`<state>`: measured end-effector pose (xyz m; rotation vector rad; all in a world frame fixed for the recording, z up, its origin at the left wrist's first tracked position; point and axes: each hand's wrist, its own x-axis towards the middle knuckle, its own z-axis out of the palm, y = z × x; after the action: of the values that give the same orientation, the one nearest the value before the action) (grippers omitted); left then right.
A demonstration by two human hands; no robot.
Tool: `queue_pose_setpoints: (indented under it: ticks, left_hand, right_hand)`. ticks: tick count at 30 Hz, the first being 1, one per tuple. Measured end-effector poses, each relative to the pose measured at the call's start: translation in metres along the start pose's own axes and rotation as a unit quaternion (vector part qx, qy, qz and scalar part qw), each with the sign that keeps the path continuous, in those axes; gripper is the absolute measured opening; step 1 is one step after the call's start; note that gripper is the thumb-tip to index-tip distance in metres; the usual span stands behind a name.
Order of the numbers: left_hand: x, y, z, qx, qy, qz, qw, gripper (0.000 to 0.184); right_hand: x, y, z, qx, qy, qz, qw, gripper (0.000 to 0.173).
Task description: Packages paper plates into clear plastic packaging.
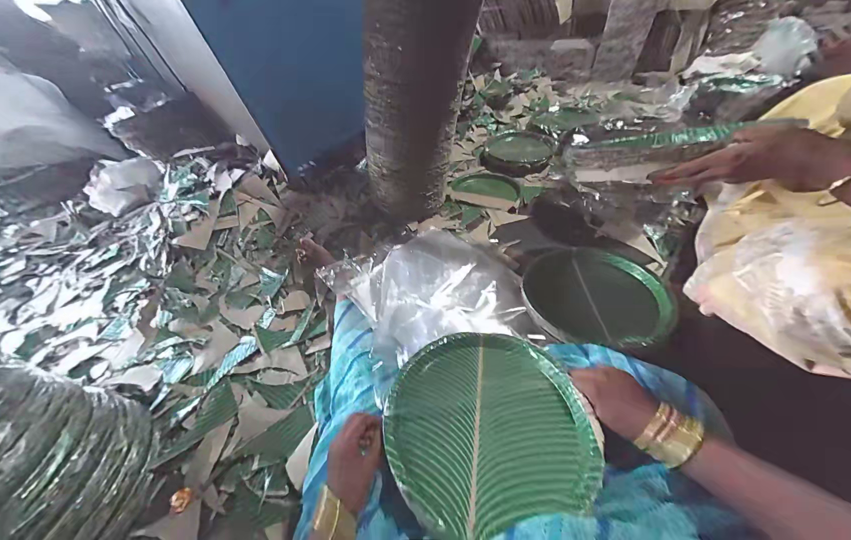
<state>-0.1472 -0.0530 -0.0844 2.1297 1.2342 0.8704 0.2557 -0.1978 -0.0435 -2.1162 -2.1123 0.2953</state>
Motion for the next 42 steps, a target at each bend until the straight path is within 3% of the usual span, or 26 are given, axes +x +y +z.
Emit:
queue_pose_setpoints:
  ticks: [3,6,9,12,15,18,26,33,38,40,42]
  left_hand:
    - [0.000,-0.006,-0.006,-0.030,0.006,0.016,0.999,0.016]
    - [-0.001,-0.006,-0.007,-0.041,-0.006,0.014,0.999,0.019]
    - [0.001,-0.008,-0.003,-0.040,0.004,0.024,0.999,0.019]
    - [0.005,-0.008,0.001,-0.045,0.009,0.017,0.999,0.020]
    - [0.003,-0.002,-0.003,-0.059,-0.009,-0.012,0.998,0.021]
    - [-0.008,-0.007,-0.010,-0.055,-0.039,-0.004,0.998,0.023]
    - [-0.012,-0.004,-0.007,-0.077,-0.035,-0.009,0.996,0.023]
    - [-0.033,-0.004,-0.019,-0.158,-0.078,-0.027,0.984,0.015]
    - [-0.057,0.010,-0.035,-0.225,-0.149,0.034,0.962,0.006]
    - [-0.041,0.029,-0.056,-0.269,-0.143,0.043,0.952,0.010]
    - [-0.014,0.054,-0.086,-0.310,-0.109,0.074,0.942,0.019]
  right_hand:
    - [0.001,0.001,-0.009,0.002,-0.088,-0.001,0.996,0.015]
    - [0.001,0.016,-0.004,0.052,-0.062,0.001,0.997,0.021]
    - [0.008,0.021,-0.002,0.123,0.038,0.064,0.990,0.024]
    - [0.027,0.011,-0.015,0.121,-0.043,0.124,0.984,0.040]
    - [0.040,0.010,-0.014,0.061,-0.127,0.081,0.987,0.031]
    - [0.037,0.011,-0.010,0.046,-0.132,0.028,0.990,0.025]
    - [-0.008,0.024,0.014,0.091,0.041,-0.122,0.987,0.025]
    - [-0.051,-0.006,0.027,0.120,0.221,-0.149,0.956,0.033]
    - [-0.079,-0.045,0.025,0.208,0.176,-0.192,0.943,0.034]
    - [-0.075,-0.056,-0.005,0.335,0.139,-0.203,0.910,0.029]
    - [-0.062,-0.060,-0.056,0.464,0.085,-0.225,0.852,0.027]
